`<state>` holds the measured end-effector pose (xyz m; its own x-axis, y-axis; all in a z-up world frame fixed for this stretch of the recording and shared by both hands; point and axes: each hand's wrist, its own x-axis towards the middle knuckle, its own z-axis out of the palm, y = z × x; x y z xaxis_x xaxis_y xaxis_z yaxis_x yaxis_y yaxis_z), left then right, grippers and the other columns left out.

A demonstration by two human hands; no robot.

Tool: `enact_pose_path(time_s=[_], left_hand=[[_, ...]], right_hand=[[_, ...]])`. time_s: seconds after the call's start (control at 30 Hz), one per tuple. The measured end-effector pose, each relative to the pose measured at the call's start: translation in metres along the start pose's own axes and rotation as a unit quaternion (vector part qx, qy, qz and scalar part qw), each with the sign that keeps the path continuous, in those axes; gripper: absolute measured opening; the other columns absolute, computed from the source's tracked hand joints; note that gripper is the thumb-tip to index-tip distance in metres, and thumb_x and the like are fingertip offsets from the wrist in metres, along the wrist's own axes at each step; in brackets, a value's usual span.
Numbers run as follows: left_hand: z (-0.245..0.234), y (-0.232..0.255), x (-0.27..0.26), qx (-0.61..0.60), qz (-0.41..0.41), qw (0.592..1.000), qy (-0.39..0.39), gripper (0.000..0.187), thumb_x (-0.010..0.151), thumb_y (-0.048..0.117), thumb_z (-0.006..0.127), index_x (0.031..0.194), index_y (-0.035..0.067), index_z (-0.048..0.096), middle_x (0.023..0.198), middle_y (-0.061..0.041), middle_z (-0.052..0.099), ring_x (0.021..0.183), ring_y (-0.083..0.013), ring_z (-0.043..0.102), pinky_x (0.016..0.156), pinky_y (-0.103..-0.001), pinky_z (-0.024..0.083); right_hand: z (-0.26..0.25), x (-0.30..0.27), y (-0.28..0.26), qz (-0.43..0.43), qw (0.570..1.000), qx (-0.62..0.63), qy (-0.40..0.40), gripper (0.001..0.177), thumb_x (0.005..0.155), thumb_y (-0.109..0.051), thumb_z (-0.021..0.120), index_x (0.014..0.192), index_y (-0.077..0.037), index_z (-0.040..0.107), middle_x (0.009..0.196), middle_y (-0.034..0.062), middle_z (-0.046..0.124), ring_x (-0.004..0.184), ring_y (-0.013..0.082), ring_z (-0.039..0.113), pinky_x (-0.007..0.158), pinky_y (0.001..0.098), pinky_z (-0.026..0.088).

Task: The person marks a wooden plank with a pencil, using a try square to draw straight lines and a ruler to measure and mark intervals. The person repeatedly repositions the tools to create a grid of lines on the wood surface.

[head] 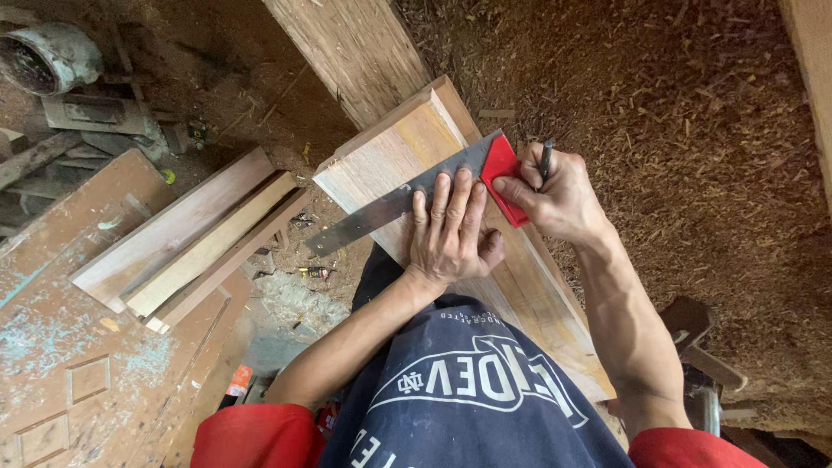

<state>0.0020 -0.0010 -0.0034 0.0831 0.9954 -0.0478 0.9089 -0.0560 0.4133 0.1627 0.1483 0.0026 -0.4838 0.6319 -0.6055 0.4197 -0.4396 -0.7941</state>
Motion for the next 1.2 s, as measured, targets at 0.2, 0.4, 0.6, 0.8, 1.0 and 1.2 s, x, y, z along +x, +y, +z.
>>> enact_pose_path(time_s=[0.2, 0.4, 0.6, 0.8, 1.0, 1.2], left_hand=[[-0.001, 0.002, 0.001, 0.012, -0.002, 1.000, 0.007, 0.076, 0.104, 0.042, 0.052, 0.162, -0.004, 0.033, 0.168, -0.023, 0.029, 0.159, -0.0409, 0.018, 0.126, -0.066, -0.002], [-0.003, 0.006, 0.002, 0.036, -0.013, 0.998, 0.044, 0.071, 0.104, 0.042, 0.052, 0.159, -0.002, 0.042, 0.166, -0.019, 0.034, 0.158, -0.0410, 0.022, 0.124, -0.072, 0.000], [-0.002, 0.006, -0.005, 0.068, -0.033, 0.995, 0.060, 0.069, 0.106, 0.049, 0.050, 0.159, 0.005, 0.046, 0.168, -0.013, 0.035, 0.158, -0.0356, 0.023, 0.123, -0.073, -0.001], [-0.010, -0.017, -0.042, 0.051, -0.055, 0.997, 0.025, 0.087, 0.102, 0.063, 0.058, 0.164, 0.006, 0.037, 0.172, -0.009, 0.024, 0.160, -0.0339, 0.016, 0.117, -0.078, -0.007], [-0.016, -0.015, -0.054, 0.010, -0.101, 0.995, -0.016, 0.096, 0.092, 0.066, 0.061, 0.165, 0.009, 0.034, 0.174, -0.006, 0.015, 0.162, -0.0336, 0.007, 0.115, -0.084, -0.004], [-0.017, -0.013, -0.049, -0.006, -0.110, 0.994, -0.025, 0.107, 0.084, 0.071, 0.062, 0.165, 0.010, 0.028, 0.173, -0.005, 0.006, 0.159, -0.0345, 0.000, 0.113, -0.090, 0.007]], right_hand=[[0.001, -0.001, -0.003, -0.007, 1.000, 0.002, 0.006, 0.053, 0.090, -0.008, 0.082, 0.069, -0.013, 0.034, 0.063, -0.0043, 0.047, 0.060, 0.0048, 0.041, 0.047, 0.0269, 0.035], [0.002, -0.001, -0.009, 0.021, 1.000, -0.015, 0.016, 0.053, 0.090, -0.008, 0.083, 0.068, -0.014, 0.035, 0.062, -0.0042, 0.048, 0.058, 0.0048, 0.042, 0.047, 0.0267, 0.035], [0.007, -0.004, -0.014, 0.025, 0.999, 0.018, 0.025, 0.047, 0.094, -0.005, 0.078, 0.073, -0.015, 0.037, 0.069, -0.0057, 0.052, 0.063, 0.0028, 0.044, 0.051, 0.0233, 0.037], [0.008, -0.006, -0.022, 0.051, 0.997, -0.008, 0.048, 0.045, 0.094, -0.002, 0.077, 0.072, -0.015, 0.040, 0.066, -0.0010, 0.057, 0.056, 0.0066, 0.049, 0.046, 0.0240, 0.040], [0.012, -0.008, -0.031, 0.031, 0.997, -0.044, 0.059, 0.039, 0.095, -0.006, 0.078, 0.077, -0.012, 0.043, 0.076, 0.0008, 0.057, 0.065, 0.0073, 0.051, 0.054, 0.0248, 0.042], [0.015, -0.016, -0.047, -0.209, 0.961, -0.146, 0.105, 0.020, 0.118, -0.020, 0.047, 0.116, -0.003, 0.058, 0.105, 0.0111, 0.055, 0.088, 0.0169, 0.056, 0.081, 0.0351, 0.055]])
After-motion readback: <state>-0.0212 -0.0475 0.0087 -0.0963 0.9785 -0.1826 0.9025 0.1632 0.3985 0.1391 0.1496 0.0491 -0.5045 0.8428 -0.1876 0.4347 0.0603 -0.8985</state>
